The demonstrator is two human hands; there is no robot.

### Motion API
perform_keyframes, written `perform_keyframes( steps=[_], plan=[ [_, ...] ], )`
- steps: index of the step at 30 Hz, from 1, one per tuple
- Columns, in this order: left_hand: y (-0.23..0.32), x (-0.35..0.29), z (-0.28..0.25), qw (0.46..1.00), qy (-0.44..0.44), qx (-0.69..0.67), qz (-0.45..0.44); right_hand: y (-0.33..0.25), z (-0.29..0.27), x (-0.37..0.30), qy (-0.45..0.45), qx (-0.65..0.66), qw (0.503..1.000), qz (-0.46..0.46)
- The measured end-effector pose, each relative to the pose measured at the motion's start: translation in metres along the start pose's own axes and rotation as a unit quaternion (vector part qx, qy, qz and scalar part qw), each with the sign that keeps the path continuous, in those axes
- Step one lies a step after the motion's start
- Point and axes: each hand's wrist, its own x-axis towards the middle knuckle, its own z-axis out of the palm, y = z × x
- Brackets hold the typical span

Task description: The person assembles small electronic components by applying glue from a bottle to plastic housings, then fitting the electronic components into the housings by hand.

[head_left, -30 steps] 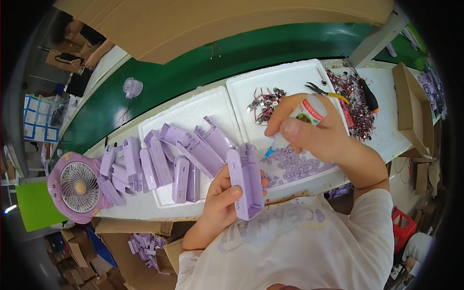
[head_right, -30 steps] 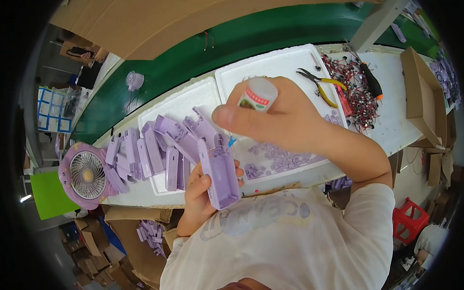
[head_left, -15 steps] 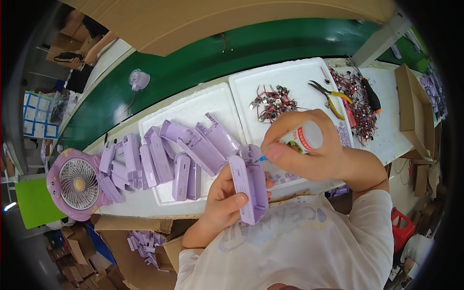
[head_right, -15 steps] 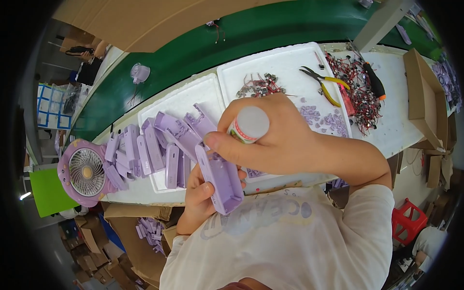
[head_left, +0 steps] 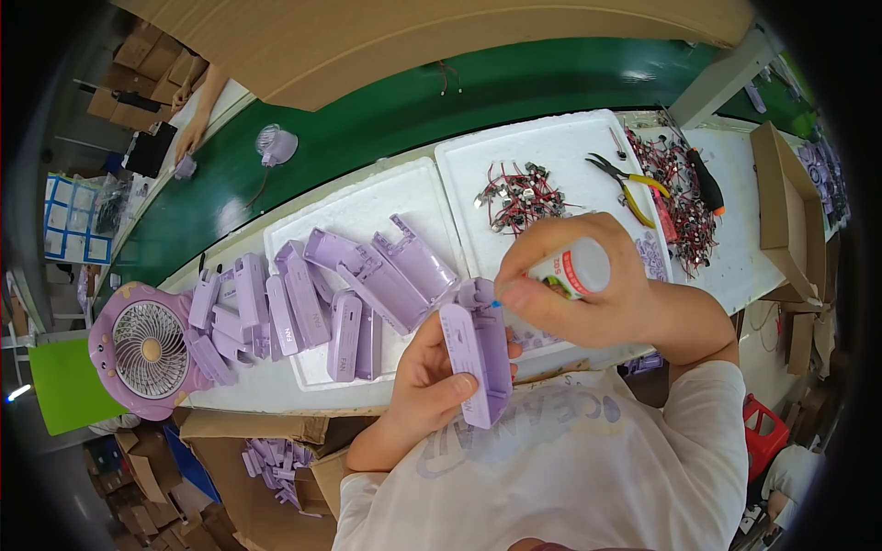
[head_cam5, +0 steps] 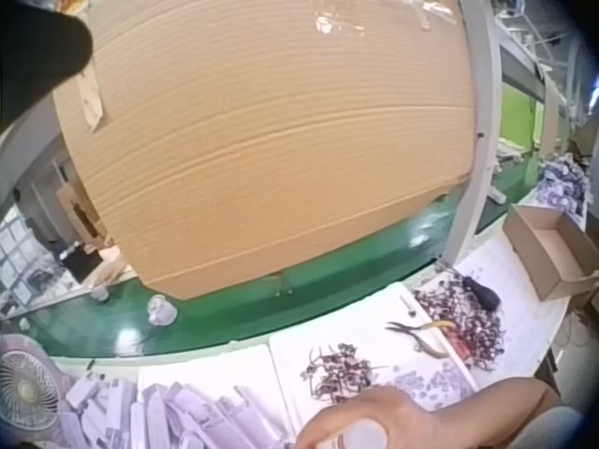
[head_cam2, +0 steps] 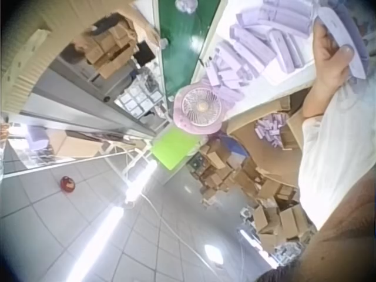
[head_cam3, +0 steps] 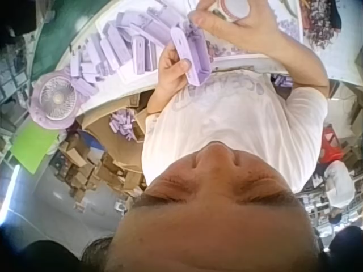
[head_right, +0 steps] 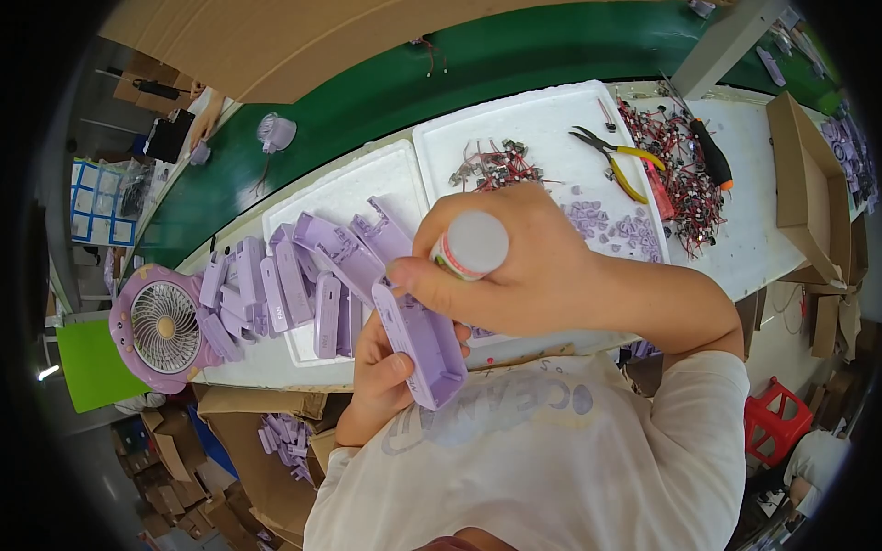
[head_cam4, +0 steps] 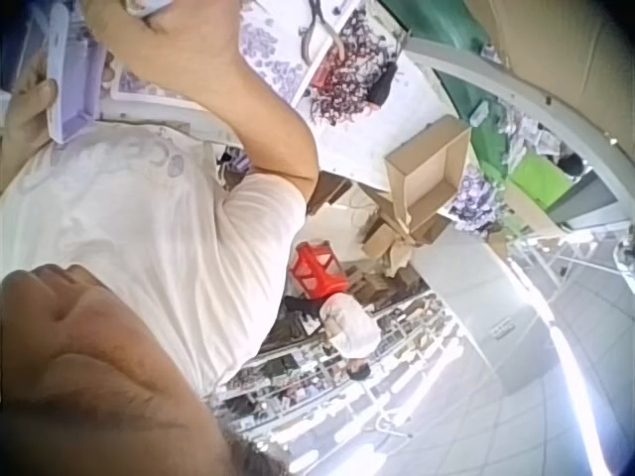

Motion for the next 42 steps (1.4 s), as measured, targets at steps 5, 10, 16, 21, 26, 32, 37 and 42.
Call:
perform_keyframes(
  steps=[5,10,16,21,26,32,37,42],
  plan=[
    [-0.002,0.001,-0.003,1.0,-0.014,0.003,0.004,0.001,0.0,-0.002,-0.008,-0.005,1.0,-0.014],
    [-0.001,0.001,0.0,1.0,-0.001,0.001,0.013,-0.006,-0.01,-0.001,0.032,-0.048,0.998,0.006],
    [0.001,-0.003,-0.014,0.998,0.045,-0.031,0.019,0.046,-0.074,0.022,0.144,-0.408,0.898,0.082],
    [0.001,0.001,-0.022,0.994,0.087,-0.066,-0.016,0.112,-0.12,0.003,0.079,-0.551,0.826,0.085],
    [0.001,0.002,-0.021,0.993,0.089,-0.071,-0.035,0.101,-0.092,0.0,0.113,-0.564,0.818,0.006],
    [-0.002,0.011,-0.018,0.983,0.1,-0.13,-0.083,0.101,-0.023,0.015,-0.048,-0.421,0.896,-0.135],
    [-0.004,0.007,-0.018,0.981,0.095,-0.144,-0.085,0.105,-0.01,0.037,-0.046,-0.461,0.884,-0.067],
    [-0.005,0.008,-0.017,0.98,0.106,-0.144,-0.086,0.112,-0.009,0.051,-0.047,-0.492,0.869,-0.031]
  ],
)
